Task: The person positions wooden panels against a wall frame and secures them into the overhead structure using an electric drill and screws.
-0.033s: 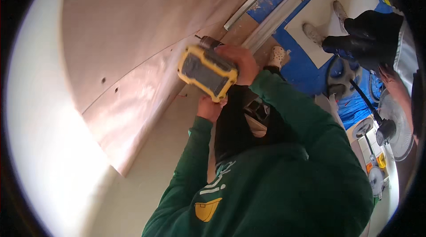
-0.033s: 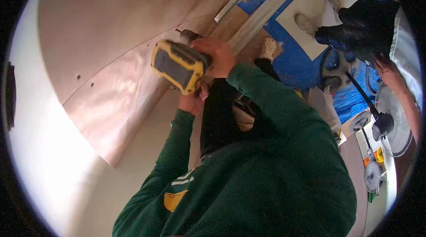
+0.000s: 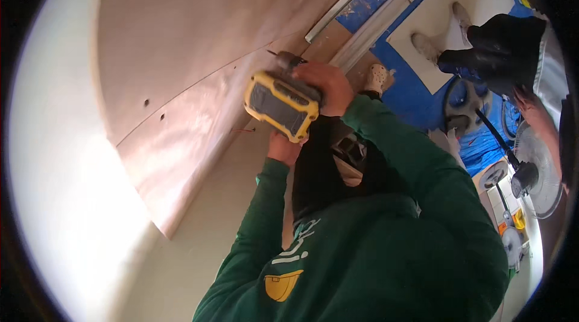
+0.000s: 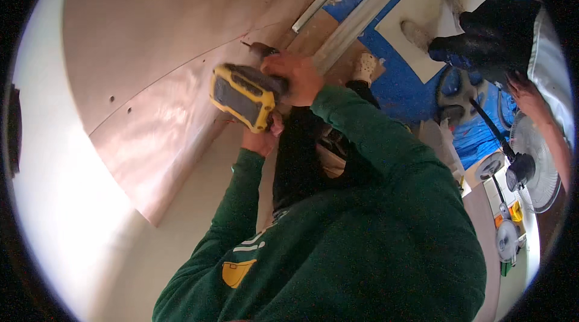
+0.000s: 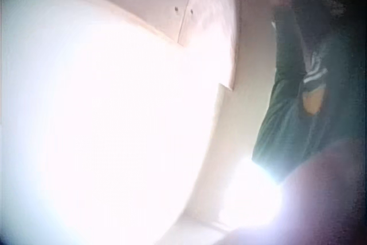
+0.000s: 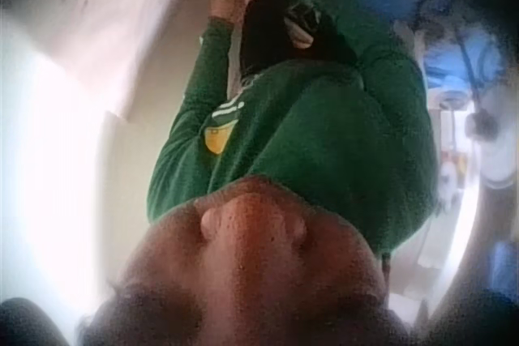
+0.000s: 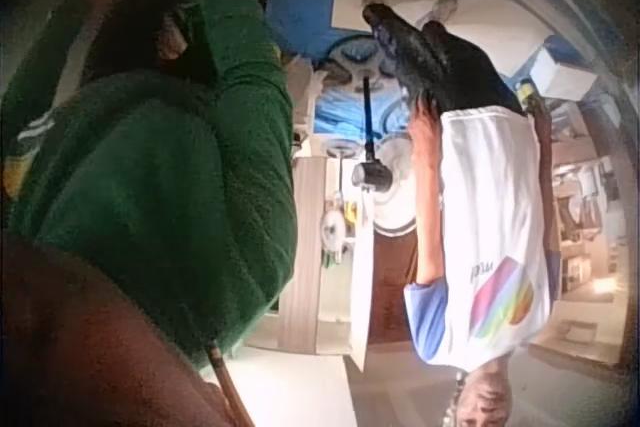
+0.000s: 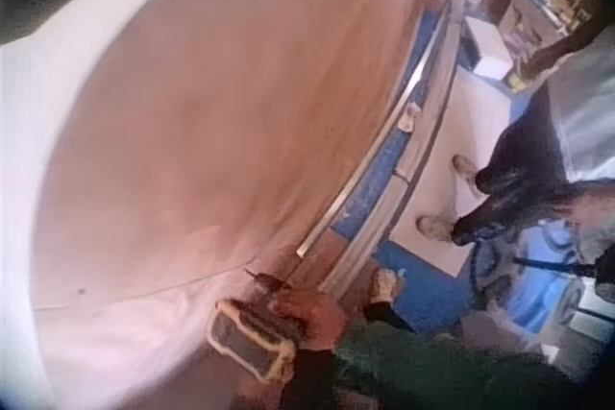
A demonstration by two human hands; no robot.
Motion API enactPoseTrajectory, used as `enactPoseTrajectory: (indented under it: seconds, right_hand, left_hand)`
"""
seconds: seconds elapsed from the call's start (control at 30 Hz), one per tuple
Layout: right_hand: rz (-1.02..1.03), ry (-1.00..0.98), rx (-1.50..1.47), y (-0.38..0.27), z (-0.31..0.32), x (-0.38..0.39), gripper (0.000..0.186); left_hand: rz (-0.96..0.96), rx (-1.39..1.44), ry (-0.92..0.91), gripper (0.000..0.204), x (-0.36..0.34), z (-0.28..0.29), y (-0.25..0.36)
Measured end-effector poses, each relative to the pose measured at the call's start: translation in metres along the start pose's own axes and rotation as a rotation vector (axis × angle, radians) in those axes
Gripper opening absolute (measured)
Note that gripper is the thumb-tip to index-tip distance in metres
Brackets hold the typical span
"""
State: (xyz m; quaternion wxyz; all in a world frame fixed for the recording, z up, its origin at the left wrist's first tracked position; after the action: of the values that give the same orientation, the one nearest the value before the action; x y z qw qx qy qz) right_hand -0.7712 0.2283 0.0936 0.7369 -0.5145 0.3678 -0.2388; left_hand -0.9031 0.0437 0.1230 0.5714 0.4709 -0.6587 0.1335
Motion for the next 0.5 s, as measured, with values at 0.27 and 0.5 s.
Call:
enactPoseTrajectory:
  seconds: [0.27, 0.5]
  right_hand:
    - [-0.725, 0.241, -0.592, -0.053, 0.035, 0.109, 0.023]
    - [-0.807, 0.508, -0.982, -0.102, 0.085, 0.118, 0.023]
  left_hand:
    - [-0.065, -0.046, 0.138, 0.015, -0.004, -0.034, 0.027]
    - [-0.089, -0.185, 0.181, 0.022, -0.015, -0.084, 0.033]
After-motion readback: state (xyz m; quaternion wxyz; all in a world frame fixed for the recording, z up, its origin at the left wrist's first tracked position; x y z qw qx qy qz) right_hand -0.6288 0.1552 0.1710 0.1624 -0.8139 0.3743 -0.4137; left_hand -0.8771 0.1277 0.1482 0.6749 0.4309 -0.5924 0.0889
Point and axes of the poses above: each hand's wrist, its own x-axis away from the middle knuckle, its own z-axis out of the back of the hand, y = z × x, the point moved 2 cm from there along -x, towards the middle knuckle, and after that the axes turned 3 degrees about z, right-handed, at the moved point
